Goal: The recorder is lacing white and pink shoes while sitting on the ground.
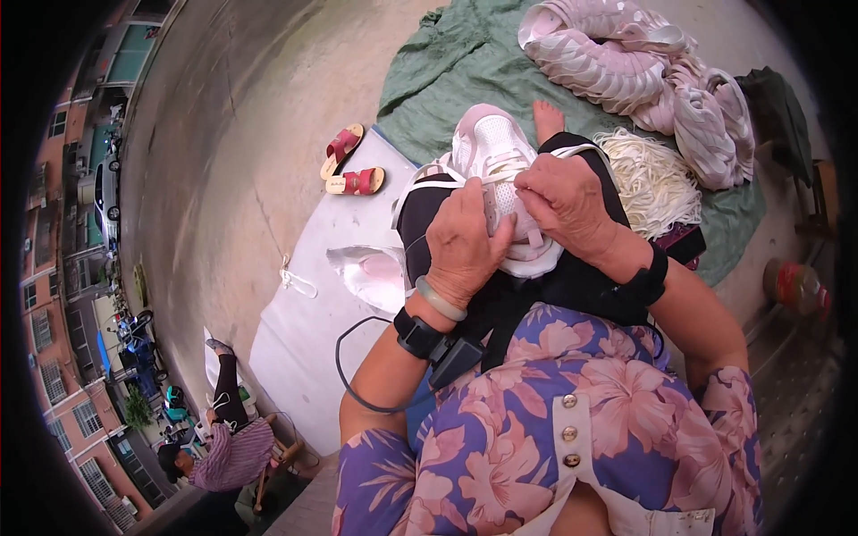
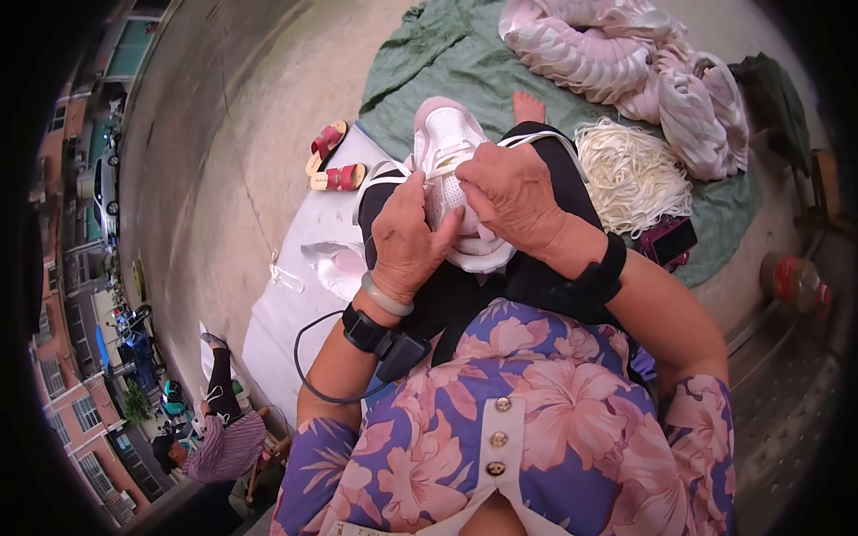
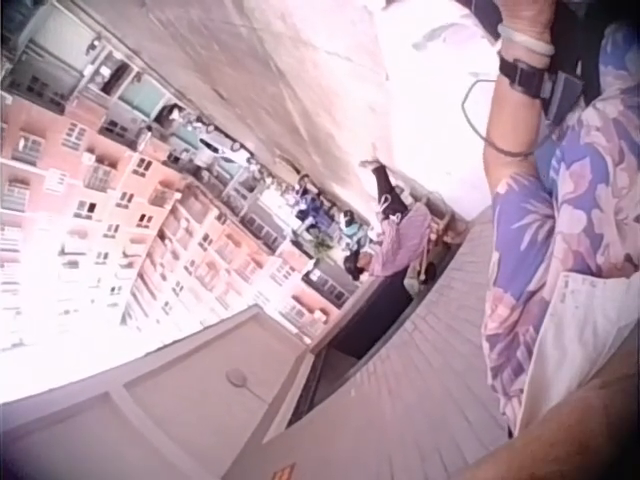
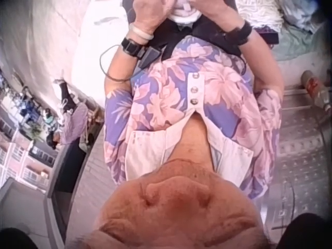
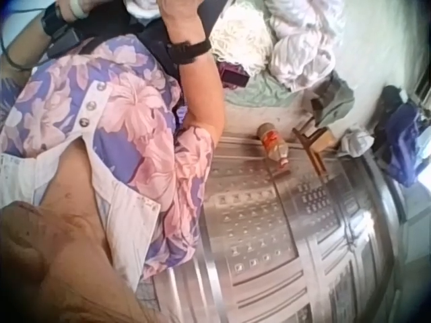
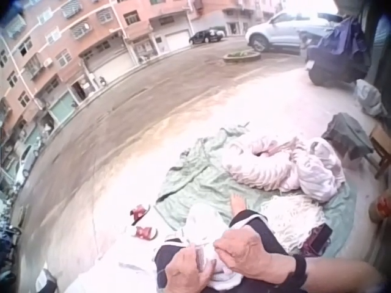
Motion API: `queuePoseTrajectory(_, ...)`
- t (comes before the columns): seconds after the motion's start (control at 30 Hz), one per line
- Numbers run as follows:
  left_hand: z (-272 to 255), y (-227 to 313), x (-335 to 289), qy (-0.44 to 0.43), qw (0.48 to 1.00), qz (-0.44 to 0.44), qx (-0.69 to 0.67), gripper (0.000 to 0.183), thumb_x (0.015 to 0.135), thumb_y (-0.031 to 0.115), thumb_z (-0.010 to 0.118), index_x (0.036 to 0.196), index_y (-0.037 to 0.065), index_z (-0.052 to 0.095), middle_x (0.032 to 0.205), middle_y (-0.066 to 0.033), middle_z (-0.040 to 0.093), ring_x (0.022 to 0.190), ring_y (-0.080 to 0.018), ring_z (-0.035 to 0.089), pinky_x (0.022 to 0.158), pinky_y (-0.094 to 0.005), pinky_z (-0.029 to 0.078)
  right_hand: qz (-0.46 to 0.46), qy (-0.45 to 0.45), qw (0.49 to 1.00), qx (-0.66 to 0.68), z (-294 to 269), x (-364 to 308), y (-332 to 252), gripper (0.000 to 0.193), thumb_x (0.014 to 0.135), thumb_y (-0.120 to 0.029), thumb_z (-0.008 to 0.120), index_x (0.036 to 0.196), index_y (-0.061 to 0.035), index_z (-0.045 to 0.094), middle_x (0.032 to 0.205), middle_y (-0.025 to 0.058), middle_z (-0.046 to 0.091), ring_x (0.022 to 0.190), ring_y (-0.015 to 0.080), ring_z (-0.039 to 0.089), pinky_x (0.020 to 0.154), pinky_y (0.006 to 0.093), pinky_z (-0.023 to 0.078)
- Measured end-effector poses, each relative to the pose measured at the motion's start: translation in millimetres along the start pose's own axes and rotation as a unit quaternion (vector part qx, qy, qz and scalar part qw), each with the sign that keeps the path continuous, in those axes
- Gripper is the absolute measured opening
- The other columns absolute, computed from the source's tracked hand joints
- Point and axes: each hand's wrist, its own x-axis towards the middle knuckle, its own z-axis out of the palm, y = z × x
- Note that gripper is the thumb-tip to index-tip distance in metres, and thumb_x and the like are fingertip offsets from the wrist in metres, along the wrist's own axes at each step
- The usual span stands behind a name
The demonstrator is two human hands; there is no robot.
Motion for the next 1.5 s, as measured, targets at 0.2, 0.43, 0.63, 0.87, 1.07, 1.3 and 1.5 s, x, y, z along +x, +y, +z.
queuePoseTrajectory(0.2, 3.2, -5.6, -8.5, 0.002, 0.984, -0.121, -0.129, 0.036, 0.074, 0.008, 0.062, 0.108, -0.002, 0.054, 0.084, -0.0142, 0.059, 0.07, -0.0247, 0.06, 0.065, -0.0311, 0.048, -0.014, -0.093, 0.994, -0.06, 15.9, 10.6, -11.1, 0.007, 0.067, -0.015, 0.064, 0.069, -0.0115, 0.058, 0.069, 0.0044, 0.053, 0.069, 0.022, 0.055, 0.065, 0.0365, 0.035)
queuePoseTrajectory(0.43, 11.5, -16.6, -6.1, 0.045, 0.974, -0.065, -0.211, 0.025, 0.079, 0.004, 0.054, 0.103, -0.001, 0.059, 0.086, -0.0135, 0.06, 0.075, -0.0241, 0.06, 0.069, -0.0305, 0.047, -0.049, -0.077, 0.992, -0.082, 31.2, 10.3, -4.9, 0.005, 0.065, -0.012, 0.061, 0.067, -0.0114, 0.057, 0.068, 0.0047, 0.053, 0.065, 0.0227, 0.054, 0.065, 0.0366, 0.035)
queuePoseTrajectory(0.63, 11.0, -13.9, -4.3, 0.026, 0.976, -0.076, -0.201, 0.024, 0.08, 0.003, 0.053, 0.103, -0.001, 0.058, 0.089, -0.0156, 0.06, 0.081, -0.0288, 0.06, 0.072, -0.0319, 0.047, -0.104, -0.082, 0.981, -0.141, 0.3, 9.1, -10.4, 0.009, 0.062, -0.009, 0.06, 0.068, -0.0098, 0.054, 0.066, 0.0044, 0.049, 0.067, 0.0233, 0.054, 0.067, 0.0367, 0.035)
queuePoseTrajectory(0.87, 2.0, -1.6, 0.8, 0.021, 0.997, -0.018, -0.077, 0.023, 0.074, 0.002, 0.057, 0.097, -0.001, 0.058, 0.082, -0.0141, 0.057, 0.075, -0.03, 0.056, 0.068, -0.0366, 0.046, 0.111, -0.077, 0.966, -0.222, -109.6, -118.0, 68.7, 0.005, 0.073, -0.008, 0.06, 0.072, -0.0082, 0.055, 0.065, 0.0059, 0.049, 0.063, 0.0264, 0.048, 0.064, 0.0365, 0.033)
queuePoseTrajectory(1.07, 0.0, 21.6, 28.2, 0.021, 0.998, 0.051, -0.025, 0.016, 0.072, 0.006, 0.061, 0.087, 0.002, 0.06, 0.08, -0.0112, 0.056, 0.074, -0.0289, 0.054, 0.068, -0.0379, 0.043, 0.204, -0.115, 0.968, -0.089, -109.6, -126.4, 60.6, 0.02, 0.067, -0.008, 0.062, 0.087, -0.0056, 0.057, 0.085, 0.0101, 0.057, 0.084, 0.0291, 0.054, 0.077, 0.0389, 0.039)
queuePoseTrajectory(1.3, 22.3, 19.9, 36.8, -0.015, 0.999, 0.037, 0.007, 0.004, 0.072, 0.009, 0.06, 0.076, 0.006, 0.061, 0.07, -0.0083, 0.057, 0.069, -0.0285, 0.054, 0.062, -0.0389, 0.04, 0.06, -0.044, 0.997, -0.032, -34.0, -33.6, 12.1, 0.05, 0.065, -0.021, 0.065, 0.109, -0.0029, 0.052, 0.101, 0.0126, 0.056, 0.094, 0.0282, 0.054, 0.077, 0.0374, 0.04)
queuePoseTrajectory(1.5, 26.9, 19.0, 36.5, -0.017, 0.999, 0.033, 0.023, 0.004, 0.071, 0.012, 0.061, 0.073, 0.008, 0.061, 0.066, -0.0069, 0.055, 0.066, -0.0274, 0.054, 0.06, -0.0382, 0.038, 0.074, -0.071, 0.994, -0.045, -10.4, -23.1, 11.8, 0.034, 0.066, -0.019, 0.058, 0.096, -0.004, 0.05, 0.086, 0.0101, 0.052, 0.08, 0.0271, 0.053, 0.067, 0.0382, 0.04)
